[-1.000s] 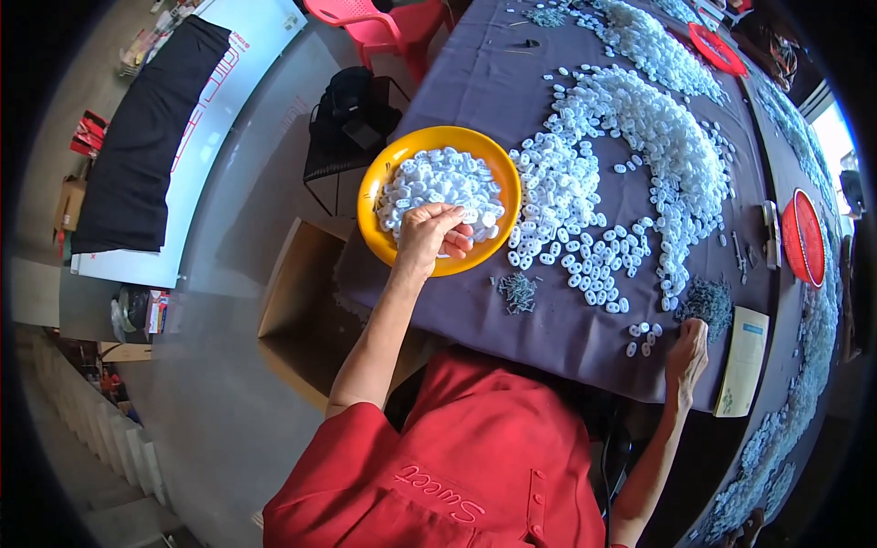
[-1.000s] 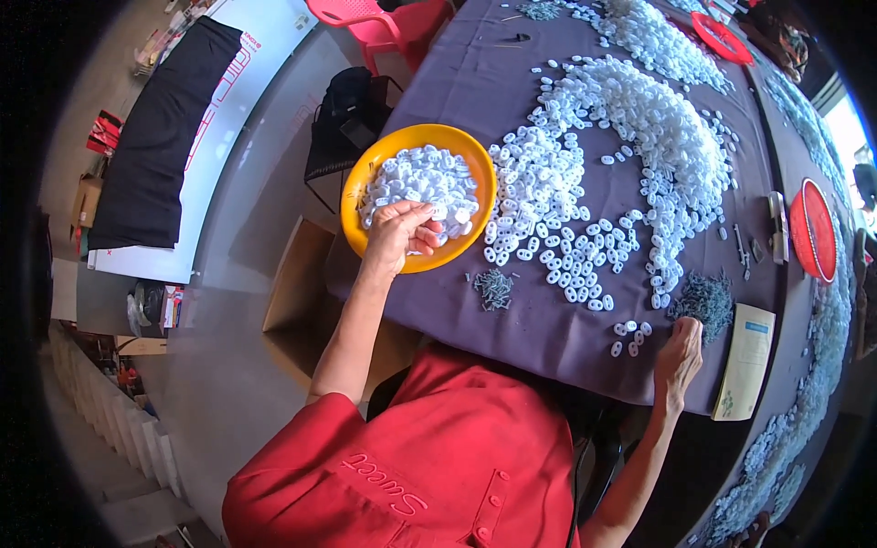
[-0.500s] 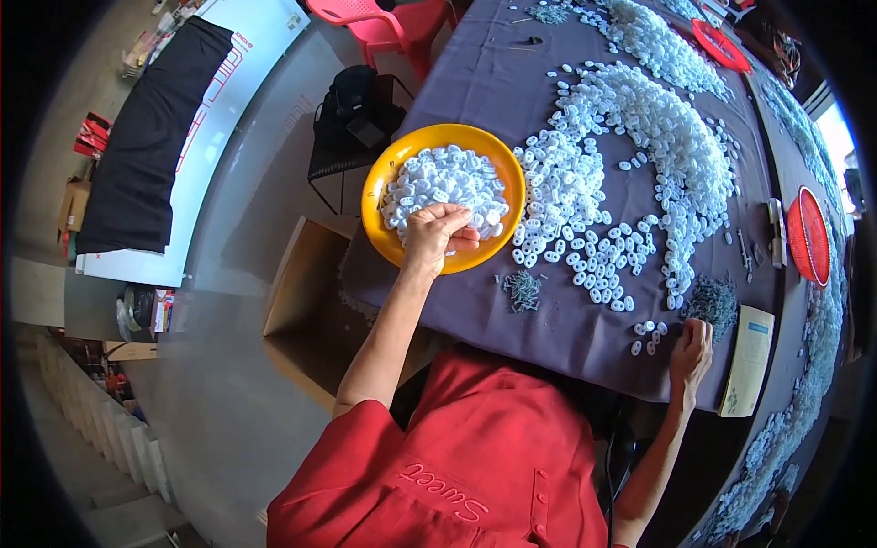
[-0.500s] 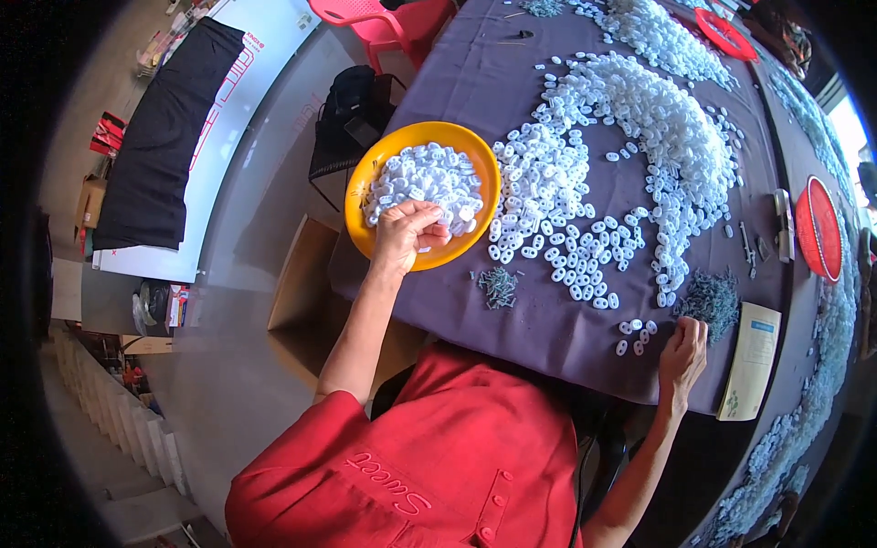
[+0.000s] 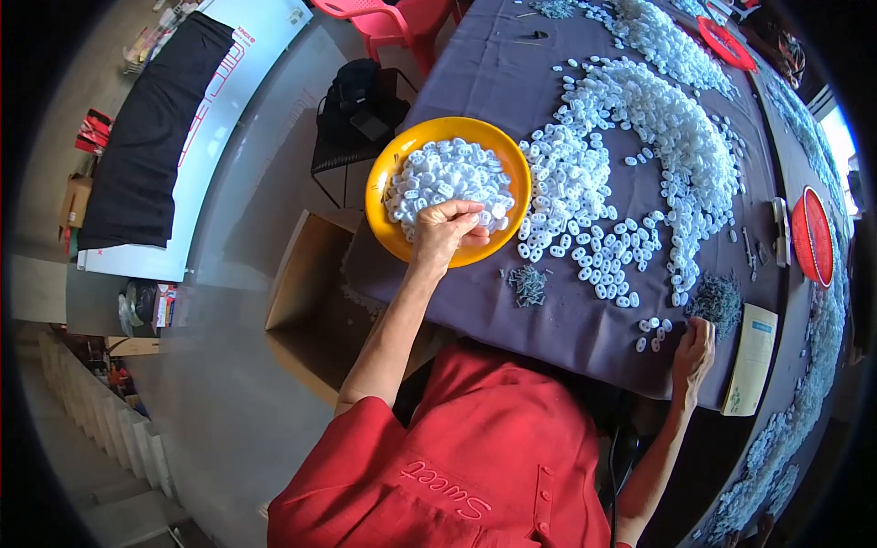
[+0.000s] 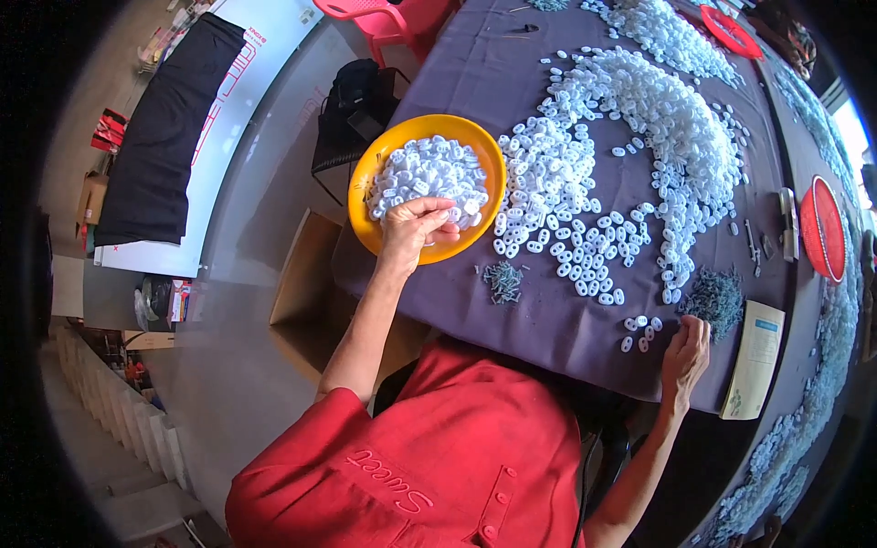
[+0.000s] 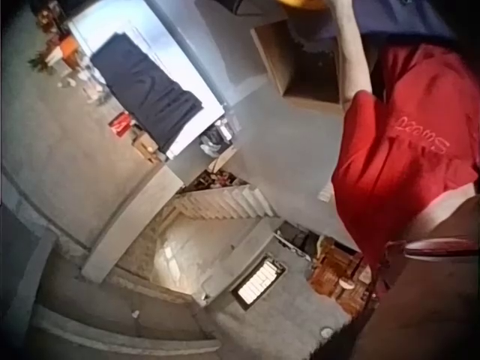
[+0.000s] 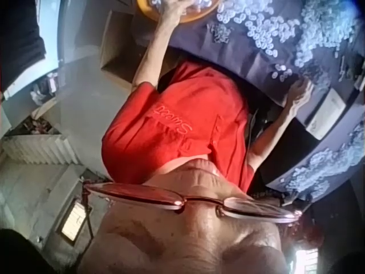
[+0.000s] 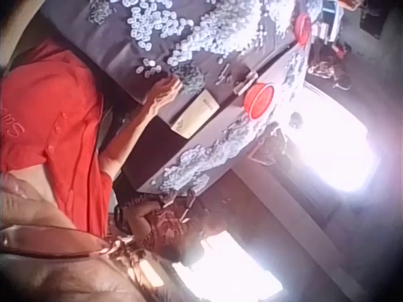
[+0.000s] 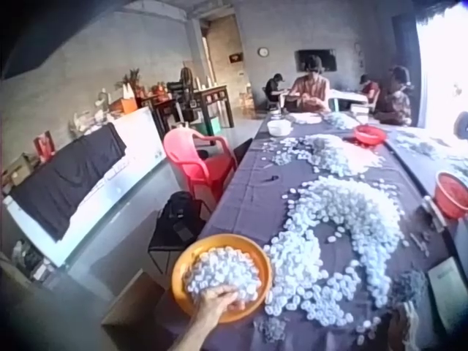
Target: The person assembles small plastic parts together by hand and places the assembled components into a yellow plate.
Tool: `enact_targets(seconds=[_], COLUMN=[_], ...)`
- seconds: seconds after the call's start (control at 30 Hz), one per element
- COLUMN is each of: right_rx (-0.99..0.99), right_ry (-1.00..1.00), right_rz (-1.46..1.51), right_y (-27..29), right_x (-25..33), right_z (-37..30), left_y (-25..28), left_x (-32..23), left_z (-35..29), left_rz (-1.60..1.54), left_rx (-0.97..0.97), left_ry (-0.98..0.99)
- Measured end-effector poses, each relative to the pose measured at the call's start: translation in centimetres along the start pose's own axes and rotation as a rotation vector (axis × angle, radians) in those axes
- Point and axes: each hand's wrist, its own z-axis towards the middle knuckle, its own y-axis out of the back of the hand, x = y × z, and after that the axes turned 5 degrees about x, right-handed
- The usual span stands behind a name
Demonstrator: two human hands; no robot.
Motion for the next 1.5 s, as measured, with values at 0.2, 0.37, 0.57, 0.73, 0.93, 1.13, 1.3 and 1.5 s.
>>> enact_targets(seconds=[0.2,0.37,0.57,0.73,0.93,1.13,1.3,1.5], right_rx=[-0.017,-0.026,-0.023,-0.044,-0.055,-0.072,-0.042,-0.047], right_ry=[0.026,0.028,0.012,-0.001,0.008,-0.015,0.011,-0.041], right_rz=[-0.012,-0.012,0.008,0.042,0.062,0.038,0.046,0.059], right_y=[-0.1,-0.1,-0.3,-0.5,-0.8,-0.3,-0.5,0.3], right_x=[0.1,0.1,-0.3,-0.3,0.0,-0.4,-1.1,-1.2], right_z=[0.0,-0.1,-0.2,-0.3,-0.1,-0.3,-0.5,-1.1], left_y=[0.0,-0.3,-0.6,-0.4,0.0,-0.3,0.2,-0.8], left_x=[0.5,0.9,1.5,1.9,2.0,1.9,1.8,1.6], left_z=[-0.2,-0.2,-0.3,-0.2,-0.5,-0.4,-0.8,-0.4], left_rz=[0.064,0.16,0.342,0.404,0.37,0.355,0.491,0.62], left_rx=[0.009,0.031,-0.009,-0.039,-0.068,-0.016,-0.034,-0.089], left_ry=[-0.008,-0.066,-0.222,-0.302,-0.274,-0.3,-0.309,-0.424])
